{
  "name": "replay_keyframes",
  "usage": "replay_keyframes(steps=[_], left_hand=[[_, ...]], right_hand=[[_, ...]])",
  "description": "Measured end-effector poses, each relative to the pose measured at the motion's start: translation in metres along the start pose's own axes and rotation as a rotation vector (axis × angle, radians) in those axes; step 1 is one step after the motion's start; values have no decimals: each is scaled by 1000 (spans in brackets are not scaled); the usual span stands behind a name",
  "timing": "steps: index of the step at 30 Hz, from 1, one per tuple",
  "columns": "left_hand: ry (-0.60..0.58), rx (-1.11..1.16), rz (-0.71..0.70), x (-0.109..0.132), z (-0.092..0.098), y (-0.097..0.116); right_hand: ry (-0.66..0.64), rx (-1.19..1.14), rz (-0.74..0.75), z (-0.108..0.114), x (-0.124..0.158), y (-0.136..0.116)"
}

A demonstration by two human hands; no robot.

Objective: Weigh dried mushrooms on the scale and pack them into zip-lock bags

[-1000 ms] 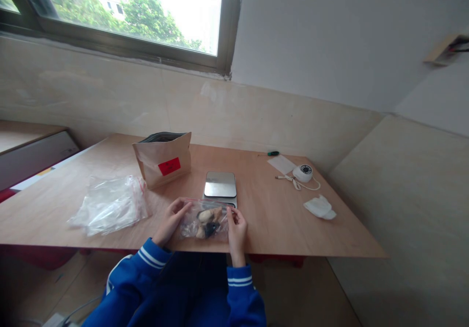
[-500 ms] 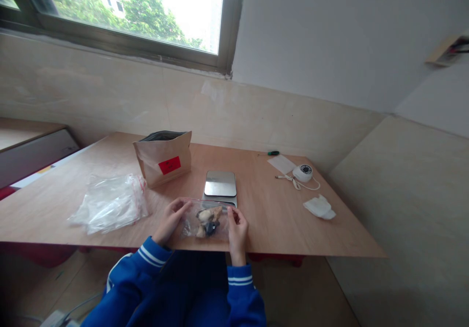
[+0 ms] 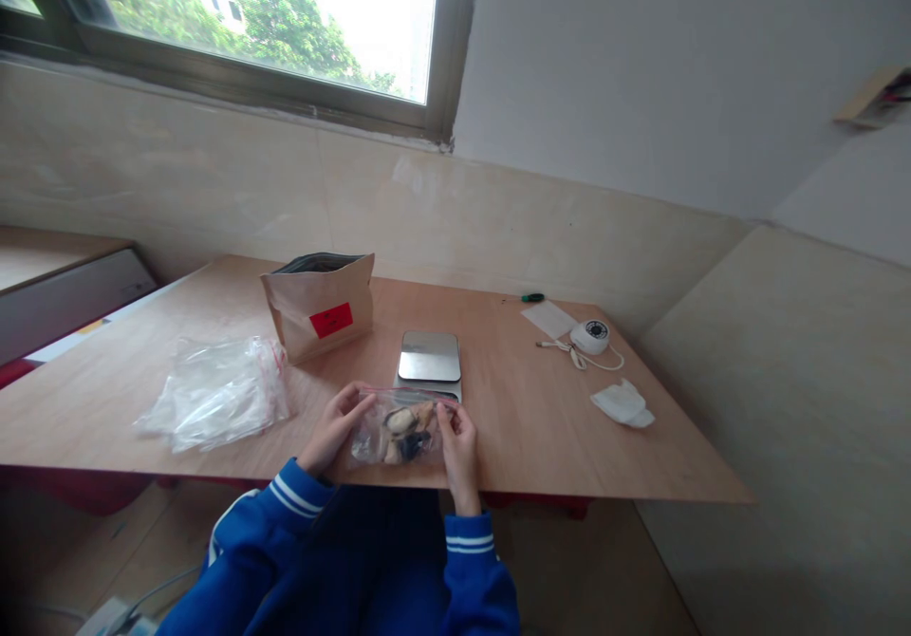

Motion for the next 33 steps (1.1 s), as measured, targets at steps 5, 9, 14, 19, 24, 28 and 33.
replay_keyframes(steps=[5,9,14,19,24,28,33], left_hand=[[8,-6,-15,0,0,2],[18,-15,-36,-2,0,2],[-35,-6,-37,-3,-2,-1],[-35,-9,-55,-2,-1,0],[-21,-24,-54,-3,0,1],[-9,-26,-49,-2,1,-1],[24,-27,-43,-1,3,-3]], right_hand=[[41,23,25,4,0,1],[92,58,66,8,2,-2],[94,51,69,9,4,-5],[91,40,66,8,5,-6],[80,45,62,7,6,-6],[89,44,57,9,7,-7],[88,38,72,10,6,-6]])
Point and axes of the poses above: each hand's wrist, its own x-axis away from the middle knuckle, its own z-axis out of the back of the hand, y = z × x, the point moved 7 cm from there along -x, towards the middle knuckle, and after that the axes turned 6 degrees about -x, right-handed, at the moved point
